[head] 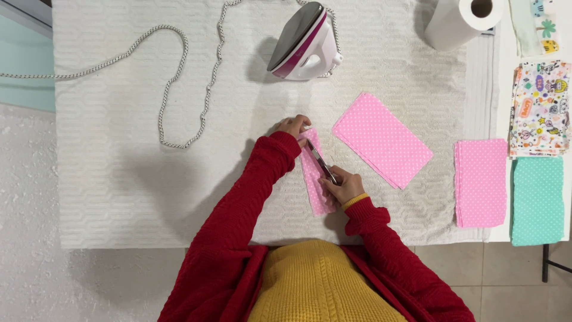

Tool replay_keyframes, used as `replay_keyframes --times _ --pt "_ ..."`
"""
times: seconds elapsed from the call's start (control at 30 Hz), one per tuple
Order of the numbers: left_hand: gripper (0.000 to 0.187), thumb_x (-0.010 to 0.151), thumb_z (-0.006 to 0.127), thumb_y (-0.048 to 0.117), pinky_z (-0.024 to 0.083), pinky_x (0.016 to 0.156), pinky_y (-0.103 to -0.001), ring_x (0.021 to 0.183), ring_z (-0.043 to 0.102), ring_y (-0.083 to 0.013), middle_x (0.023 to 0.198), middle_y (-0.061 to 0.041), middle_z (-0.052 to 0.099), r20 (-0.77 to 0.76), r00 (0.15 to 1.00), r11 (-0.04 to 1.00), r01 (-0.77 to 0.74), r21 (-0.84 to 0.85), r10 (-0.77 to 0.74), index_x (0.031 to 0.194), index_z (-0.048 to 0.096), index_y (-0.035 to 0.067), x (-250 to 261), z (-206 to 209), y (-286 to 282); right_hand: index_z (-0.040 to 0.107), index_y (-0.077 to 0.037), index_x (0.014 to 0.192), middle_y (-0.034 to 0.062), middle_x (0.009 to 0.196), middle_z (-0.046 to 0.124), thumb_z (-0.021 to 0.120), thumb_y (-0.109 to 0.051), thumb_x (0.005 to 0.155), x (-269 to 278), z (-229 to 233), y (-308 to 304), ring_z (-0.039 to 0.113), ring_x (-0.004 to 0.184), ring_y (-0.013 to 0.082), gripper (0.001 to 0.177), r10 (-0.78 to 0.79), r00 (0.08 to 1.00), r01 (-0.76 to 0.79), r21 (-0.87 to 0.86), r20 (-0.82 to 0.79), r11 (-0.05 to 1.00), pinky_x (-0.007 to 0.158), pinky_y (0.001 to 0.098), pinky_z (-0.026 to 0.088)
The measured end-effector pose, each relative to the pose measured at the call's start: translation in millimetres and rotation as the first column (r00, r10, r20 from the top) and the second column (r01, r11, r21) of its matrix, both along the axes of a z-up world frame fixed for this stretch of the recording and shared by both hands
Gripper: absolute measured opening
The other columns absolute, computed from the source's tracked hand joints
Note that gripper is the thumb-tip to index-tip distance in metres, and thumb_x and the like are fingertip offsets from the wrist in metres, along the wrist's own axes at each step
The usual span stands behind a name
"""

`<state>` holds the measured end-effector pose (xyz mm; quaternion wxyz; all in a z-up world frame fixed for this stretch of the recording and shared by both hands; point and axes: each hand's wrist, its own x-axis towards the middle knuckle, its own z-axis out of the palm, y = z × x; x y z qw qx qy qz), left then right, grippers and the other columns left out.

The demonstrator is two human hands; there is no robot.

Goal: Cutting and organizing strips of pink polka-dot fabric with scissors at a workshop table.

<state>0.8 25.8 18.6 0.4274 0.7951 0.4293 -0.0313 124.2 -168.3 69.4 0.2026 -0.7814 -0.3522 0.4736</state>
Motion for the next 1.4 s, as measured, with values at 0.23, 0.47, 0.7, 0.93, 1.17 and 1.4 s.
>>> replay_keyframes --times 0.23,0.47,0.7,0.93,1.17,1.4 --pt "0.046 0.083 0.080 0.017 0.051 0.100 -0.037 0.110 0.063 -0.0207 0.109 0.000 0.070 0.022 1.000 1.000 0.009 0.000 -0.009 0.124 0.059 0.017 -2.8 0.1 -3.2 0.071 -0.008 0.119 0.0067 0.075 0.079 0.066 -0.023 0.094 1.0 -14.3 -21.9 0.072 0.053 0.0098 0.029 -0.046 0.984 0.042 -0.027 -0.174 0.999 0.047 0.0268 0.060" --pt "0.048 0.082 0.080 0.015 0.049 0.101 -0.036 0.105 0.064 -0.0182 0.104 0.001 0.070 0.040 0.998 0.999 -0.045 0.013 0.045 0.126 0.060 0.019 -1.6 -3.9 -7.6 0.074 -0.006 0.116 0.0031 0.074 0.077 0.066 -0.016 0.095 -4.0 14.5 -41.5 0.067 0.053 0.0060 0.025 -0.118 0.948 0.086 -0.119 -0.296 0.989 0.041 0.0279 0.054" --pt "0.048 0.084 0.080 0.014 0.047 0.102 -0.035 0.103 0.062 -0.0175 0.103 0.002 0.069 0.070 0.997 0.996 -0.018 0.086 0.012 0.127 0.061 0.019 -3.8 -8.6 -9.9 0.075 -0.009 0.117 0.0043 0.065 0.071 0.067 -0.015 0.095 -7.0 12.8 -57.5 0.063 0.049 0.0078 0.025 -0.175 0.945 0.134 -0.160 -0.277 0.978 0.038 0.0246 0.047" --pt "0.051 0.069 0.087 0.011 0.049 0.095 -0.035 0.104 0.057 -0.0285 0.111 -0.013 0.063 0.285 0.958 0.891 -0.109 0.441 -0.024 0.114 0.064 0.013 -9.2 -49.0 -26.6 0.074 -0.005 0.116 0.0016 0.073 0.070 0.067 -0.012 0.095 -7.7 12.7 -57.3 0.064 0.053 0.0079 0.023 -0.253 0.890 0.210 -0.151 -0.380 0.966 0.038 0.0242 0.046" --pt "0.037 0.088 0.073 -0.004 0.045 0.110 -0.043 0.121 0.061 -0.0253 0.127 -0.009 0.068 0.238 0.942 0.698 -0.006 0.716 -0.236 0.121 0.068 0.011 -24.2 -71.3 -88.2 0.074 -0.001 0.114 0.0057 0.071 0.071 0.066 -0.011 0.095 -3.9 -9.2 -66.4 0.066 0.052 0.0101 0.022 -0.250 0.863 0.226 -0.108 -0.440 0.968 0.038 0.0250 0.048" --pt "0.071 0.094 0.060 0.017 0.015 0.127 -0.047 0.156 0.019 -0.0308 0.167 -0.020 0.022 -0.028 0.971 0.759 0.205 0.618 -0.239 0.157 0.030 0.002 -1.9 -16.6 -145.9 0.073 -0.001 0.116 0.0096 0.062 0.071 0.067 -0.013 0.095 -3.1 -14.5 -66.9 0.061 0.043 0.0118 0.026 -0.230 0.890 0.203 -0.109 -0.393 0.973 0.037 0.0280 0.045"
